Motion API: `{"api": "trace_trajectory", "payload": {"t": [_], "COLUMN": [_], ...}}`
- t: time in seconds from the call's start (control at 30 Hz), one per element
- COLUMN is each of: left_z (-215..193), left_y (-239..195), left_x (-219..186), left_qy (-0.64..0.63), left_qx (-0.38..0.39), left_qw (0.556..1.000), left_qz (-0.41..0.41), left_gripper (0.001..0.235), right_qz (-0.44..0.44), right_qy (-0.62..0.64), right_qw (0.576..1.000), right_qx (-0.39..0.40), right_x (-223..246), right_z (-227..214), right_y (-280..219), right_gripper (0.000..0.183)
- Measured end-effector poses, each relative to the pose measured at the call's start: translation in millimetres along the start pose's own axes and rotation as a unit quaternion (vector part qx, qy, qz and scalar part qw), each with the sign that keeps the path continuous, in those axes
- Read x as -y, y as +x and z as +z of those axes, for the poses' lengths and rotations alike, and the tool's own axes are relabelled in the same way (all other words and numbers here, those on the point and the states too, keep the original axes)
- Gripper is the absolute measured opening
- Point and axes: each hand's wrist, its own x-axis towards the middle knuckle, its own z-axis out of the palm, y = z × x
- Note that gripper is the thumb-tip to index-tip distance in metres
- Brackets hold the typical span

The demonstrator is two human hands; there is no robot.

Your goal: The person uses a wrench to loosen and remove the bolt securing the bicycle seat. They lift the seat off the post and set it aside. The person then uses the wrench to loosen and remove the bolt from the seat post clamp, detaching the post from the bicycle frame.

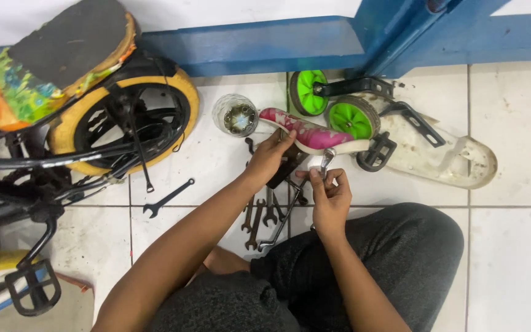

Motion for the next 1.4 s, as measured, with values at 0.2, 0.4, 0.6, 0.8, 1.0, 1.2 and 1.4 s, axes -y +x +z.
{"api": "trace_trajectory", "payload": {"t": [0.2, 0.4, 0.6, 0.8, 1.0, 1.2, 1.4], "left_z": [-4, -21, -64, -132, -186, -218, -225], "left_y": [-23, -37, -125, -206, -254, -237, -232], "left_x": [5, 49, 54, 64, 40, 56, 78], "left_qy": [0.031, 0.034, 0.069, 0.189, 0.263, 0.342, 0.476], "left_qx": [0.011, 0.011, 0.034, 0.066, 0.044, 0.023, 0.086], "left_qw": [0.999, 0.998, 0.997, 0.978, 0.961, 0.939, 0.872], "left_qz": [0.022, 0.043, 0.022, -0.06, -0.069, 0.006, 0.069], "left_gripper": [0.101, 0.086, 0.062, 0.048, 0.046, 0.044, 0.04], "right_qz": [0.015, 0.026, -0.037, -0.079, -0.078, -0.127, -0.151], "right_qy": [-0.063, -0.161, -0.326, -0.438, -0.449, -0.428, -0.418], "right_qw": [0.995, 0.977, 0.918, 0.847, 0.822, 0.83, 0.847], "right_qx": [0.074, 0.134, 0.222, 0.289, 0.343, 0.333, 0.291], "right_x": [-36, -32, -32, -23, -12, -3, -49], "right_z": [0, 9, 21, 70, 122, 146, 122], "right_y": [-2, -9, -21, -49, -81, -99, -103], "right_gripper": [0.031, 0.023, 0.014, 0.026, 0.029, 0.029, 0.027]}}
